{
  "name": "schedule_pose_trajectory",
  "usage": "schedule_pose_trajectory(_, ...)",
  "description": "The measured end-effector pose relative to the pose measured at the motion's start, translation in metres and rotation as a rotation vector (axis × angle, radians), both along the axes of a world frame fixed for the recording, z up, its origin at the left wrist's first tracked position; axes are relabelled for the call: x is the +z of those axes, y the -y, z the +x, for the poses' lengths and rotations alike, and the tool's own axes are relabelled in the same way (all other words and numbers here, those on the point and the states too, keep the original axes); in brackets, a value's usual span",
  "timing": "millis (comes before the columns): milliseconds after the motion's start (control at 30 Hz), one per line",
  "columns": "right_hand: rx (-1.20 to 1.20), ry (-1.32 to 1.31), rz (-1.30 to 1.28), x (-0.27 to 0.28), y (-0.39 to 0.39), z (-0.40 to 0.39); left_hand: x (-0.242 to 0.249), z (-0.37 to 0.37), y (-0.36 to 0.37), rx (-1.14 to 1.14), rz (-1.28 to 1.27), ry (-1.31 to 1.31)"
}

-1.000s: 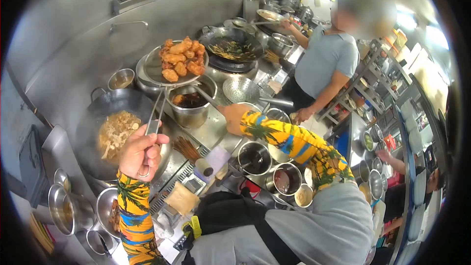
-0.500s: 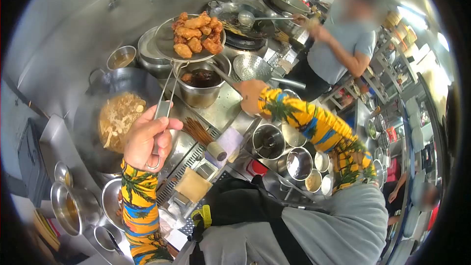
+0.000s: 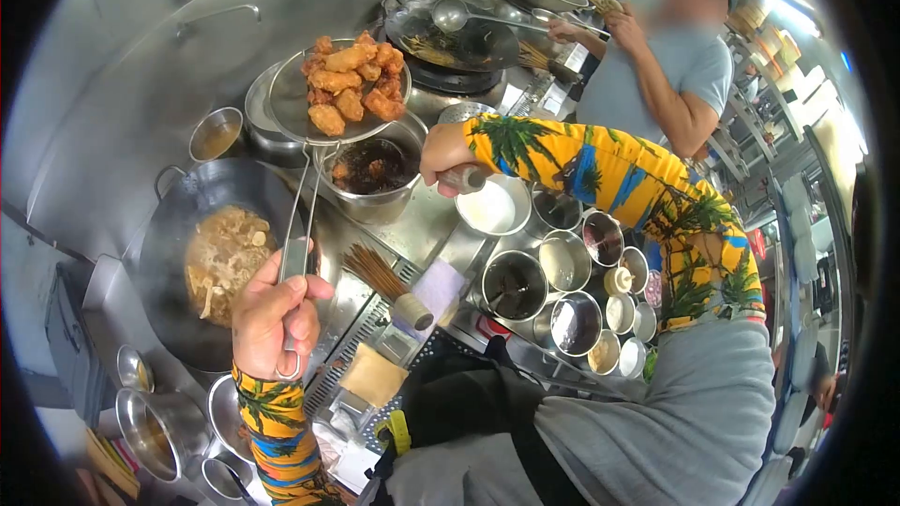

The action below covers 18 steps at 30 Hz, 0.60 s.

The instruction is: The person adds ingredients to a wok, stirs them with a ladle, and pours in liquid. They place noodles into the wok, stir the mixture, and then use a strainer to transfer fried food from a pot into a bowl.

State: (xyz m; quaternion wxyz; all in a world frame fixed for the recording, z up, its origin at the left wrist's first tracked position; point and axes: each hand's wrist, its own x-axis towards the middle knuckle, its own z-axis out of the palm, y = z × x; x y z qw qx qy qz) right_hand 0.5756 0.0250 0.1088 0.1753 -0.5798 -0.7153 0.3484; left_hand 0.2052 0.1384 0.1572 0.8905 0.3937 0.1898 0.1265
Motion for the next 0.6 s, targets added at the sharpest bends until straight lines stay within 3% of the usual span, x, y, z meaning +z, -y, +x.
schedule_pose_trajectory(33, 0.141, -0.112, 0.226, 0.004, 0.002, -0.002, 0.001, 0.0, 0.001, 0.006, -0.003, -0.003)
schedule_pose_trajectory(133, -0.141, -0.333, 0.062, 0.019, -0.001, -0.011, 0.005, 0.004, 0.005, 0.036, -0.001, -0.004)
schedule_pose_trajectory(200, -1.023, -0.482, -0.686, 0.071, -0.004, -0.061, 0.003, 0.006, 0.007, 0.061, 0.002, -0.004)
schedule_pose_trajectory(600, -0.863, -0.67, -0.679, 0.054, -0.005, -0.046, 0.006, 0.013, 0.018, 0.144, -0.008, -0.012)
